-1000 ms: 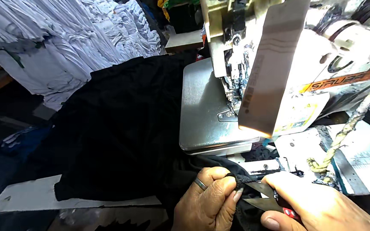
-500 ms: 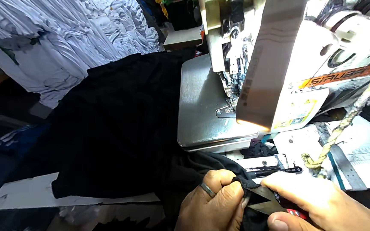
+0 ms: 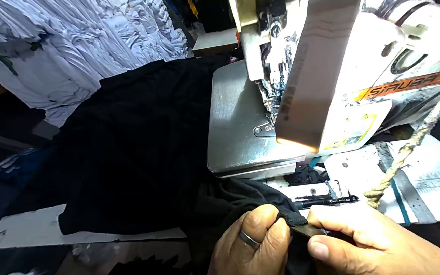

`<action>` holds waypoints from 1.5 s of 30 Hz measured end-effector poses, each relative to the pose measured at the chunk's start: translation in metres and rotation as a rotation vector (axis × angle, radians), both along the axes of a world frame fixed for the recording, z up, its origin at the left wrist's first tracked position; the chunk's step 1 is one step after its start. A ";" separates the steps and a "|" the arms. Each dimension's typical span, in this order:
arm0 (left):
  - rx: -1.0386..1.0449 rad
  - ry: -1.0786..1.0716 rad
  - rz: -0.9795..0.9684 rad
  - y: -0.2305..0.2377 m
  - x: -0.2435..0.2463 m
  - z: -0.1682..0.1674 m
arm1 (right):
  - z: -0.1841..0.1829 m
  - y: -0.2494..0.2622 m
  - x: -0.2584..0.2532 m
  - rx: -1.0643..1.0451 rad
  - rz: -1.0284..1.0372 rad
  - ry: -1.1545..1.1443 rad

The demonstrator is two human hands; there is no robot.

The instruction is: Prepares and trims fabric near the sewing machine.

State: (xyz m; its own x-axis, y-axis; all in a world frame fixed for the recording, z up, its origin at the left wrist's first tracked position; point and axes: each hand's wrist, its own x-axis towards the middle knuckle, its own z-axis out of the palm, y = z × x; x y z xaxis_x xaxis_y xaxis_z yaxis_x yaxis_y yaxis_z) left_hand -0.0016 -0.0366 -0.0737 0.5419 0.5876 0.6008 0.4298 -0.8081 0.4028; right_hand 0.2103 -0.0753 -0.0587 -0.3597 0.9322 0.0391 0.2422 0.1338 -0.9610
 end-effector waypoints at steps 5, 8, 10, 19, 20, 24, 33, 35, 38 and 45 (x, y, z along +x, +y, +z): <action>0.023 0.082 0.003 -0.006 0.003 -0.006 | -0.003 0.001 -0.003 -0.011 0.044 0.033; -0.114 0.016 -0.031 -0.002 -0.002 0.000 | -0.005 -0.002 -0.005 -0.068 0.014 0.095; -0.211 -0.056 -0.070 -0.001 -0.004 0.002 | -0.006 -0.005 -0.002 -0.110 -0.021 0.104; -0.346 -0.175 -0.125 -0.001 -0.007 0.003 | 0.020 -0.015 0.001 0.023 0.135 -0.109; -0.342 -0.175 -0.125 -0.001 -0.007 0.003 | 0.019 -0.015 0.000 0.032 0.130 -0.122; -0.325 -0.161 -0.130 -0.002 -0.008 0.004 | 0.015 -0.014 0.001 0.025 0.129 -0.126; -0.273 -0.121 -0.119 -0.002 -0.010 0.003 | 0.009 -0.012 0.001 0.002 0.112 -0.120; -0.217 -0.066 -0.091 -0.003 -0.009 0.004 | 0.008 -0.012 0.001 0.023 0.098 -0.130; -0.091 0.050 -0.004 -0.006 -0.007 0.005 | 0.005 -0.013 0.000 0.071 0.057 -0.158; 0.091 0.172 0.066 -0.012 -0.004 0.007 | 0.001 -0.012 0.003 -0.021 0.041 -0.081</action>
State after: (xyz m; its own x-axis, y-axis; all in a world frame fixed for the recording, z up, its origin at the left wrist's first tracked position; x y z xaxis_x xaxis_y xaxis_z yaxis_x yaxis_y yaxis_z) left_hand -0.0058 -0.0489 -0.0670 0.6037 0.5723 0.5550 0.5389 -0.8060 0.2449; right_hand 0.2133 -0.0869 -0.0582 -0.3989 0.9169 -0.0113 0.3141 0.1250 -0.9411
